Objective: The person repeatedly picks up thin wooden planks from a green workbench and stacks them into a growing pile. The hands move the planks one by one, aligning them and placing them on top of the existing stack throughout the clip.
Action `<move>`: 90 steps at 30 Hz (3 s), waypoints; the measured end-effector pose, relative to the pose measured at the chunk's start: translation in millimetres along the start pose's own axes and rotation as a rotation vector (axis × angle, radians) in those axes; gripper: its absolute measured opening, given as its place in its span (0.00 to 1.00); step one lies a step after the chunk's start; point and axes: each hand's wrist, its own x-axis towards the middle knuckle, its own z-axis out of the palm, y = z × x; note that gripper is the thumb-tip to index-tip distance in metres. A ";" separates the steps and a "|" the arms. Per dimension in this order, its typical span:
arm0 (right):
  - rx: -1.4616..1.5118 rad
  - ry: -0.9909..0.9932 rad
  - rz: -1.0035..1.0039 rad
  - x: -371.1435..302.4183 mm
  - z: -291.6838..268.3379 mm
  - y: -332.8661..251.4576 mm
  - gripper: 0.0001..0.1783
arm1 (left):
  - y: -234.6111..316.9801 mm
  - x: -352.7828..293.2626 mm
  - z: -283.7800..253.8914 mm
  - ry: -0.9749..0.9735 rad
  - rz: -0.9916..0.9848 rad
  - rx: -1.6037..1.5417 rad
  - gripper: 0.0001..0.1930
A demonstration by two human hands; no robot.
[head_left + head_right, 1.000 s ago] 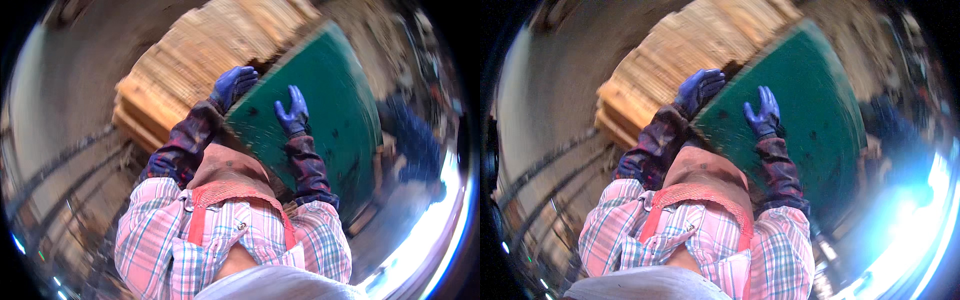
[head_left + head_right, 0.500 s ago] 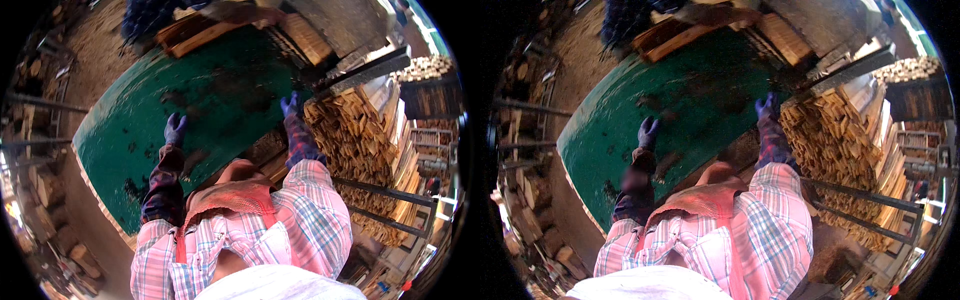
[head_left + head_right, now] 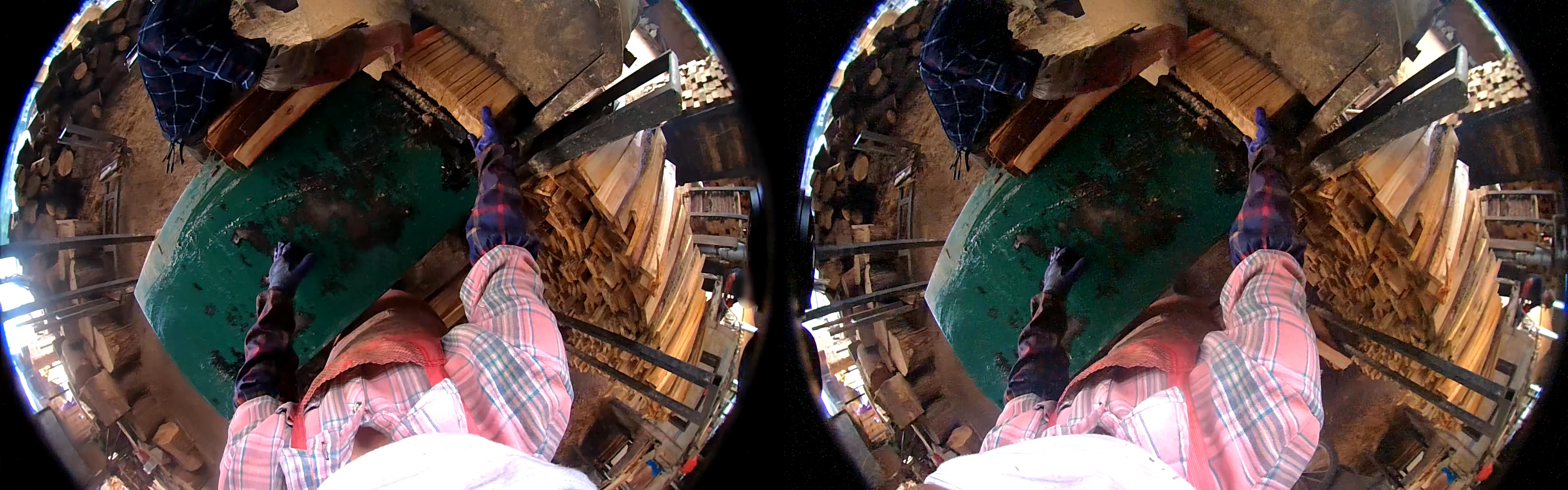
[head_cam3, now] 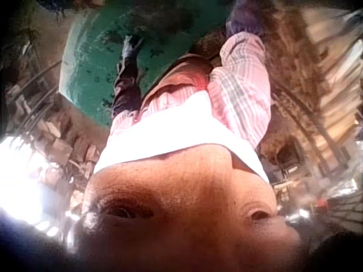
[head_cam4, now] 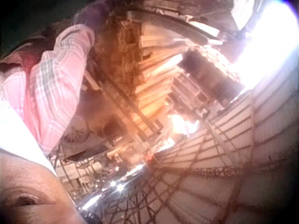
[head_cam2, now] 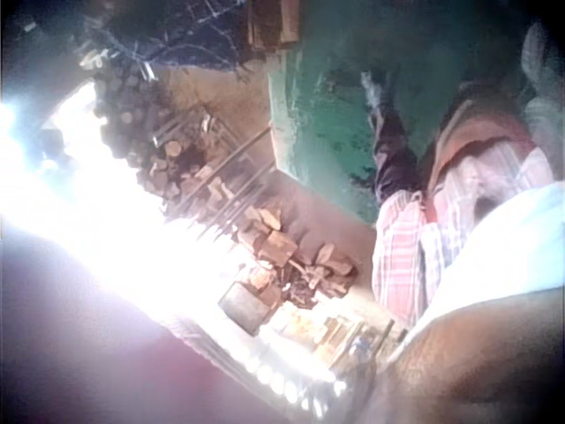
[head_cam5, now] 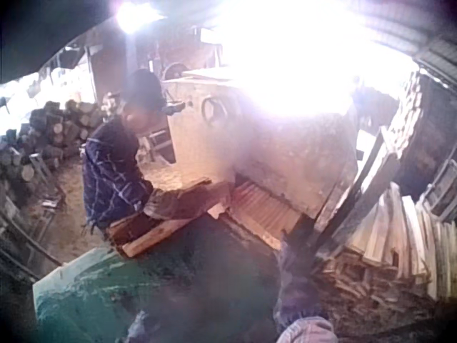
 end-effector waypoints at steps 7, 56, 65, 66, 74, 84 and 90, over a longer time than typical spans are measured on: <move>0.047 -0.168 -0.060 -10.3 6.8 3.6 0.43 | 32.1 24.4 3.7 0.005 0.033 0.287 0.30; -0.041 -0.319 -0.011 -430.4 -187.6 84.8 0.45 | 290.3 29.9 146.7 -1.067 -0.092 -1.816 0.26; 0.110 -0.234 -0.512 -331.0 -173.4 -126.0 0.17 | 535.9 27.7 -3.8 -0.604 1.114 -1.178 0.28; 0.039 -0.422 -0.670 -306.3 -158.8 -196.7 0.15 | 539.4 34.5 -16.8 -0.680 1.016 -1.194 0.26; 0.351 -0.354 -0.652 -126.0 -68.6 -413.6 0.18 | 353.0 143.2 -4.6 -0.644 0.388 -0.988 0.14; -0.183 -0.449 0.143 -67.9 38.1 -97.9 0.25 | 155.3 336.2 -54.9 -0.097 -0.095 -1.831 0.22; 0.048 -0.407 0.015 14.0 101.0 -48.5 0.33 | 167.3 374.4 -76.6 -0.076 -0.017 -1.494 0.25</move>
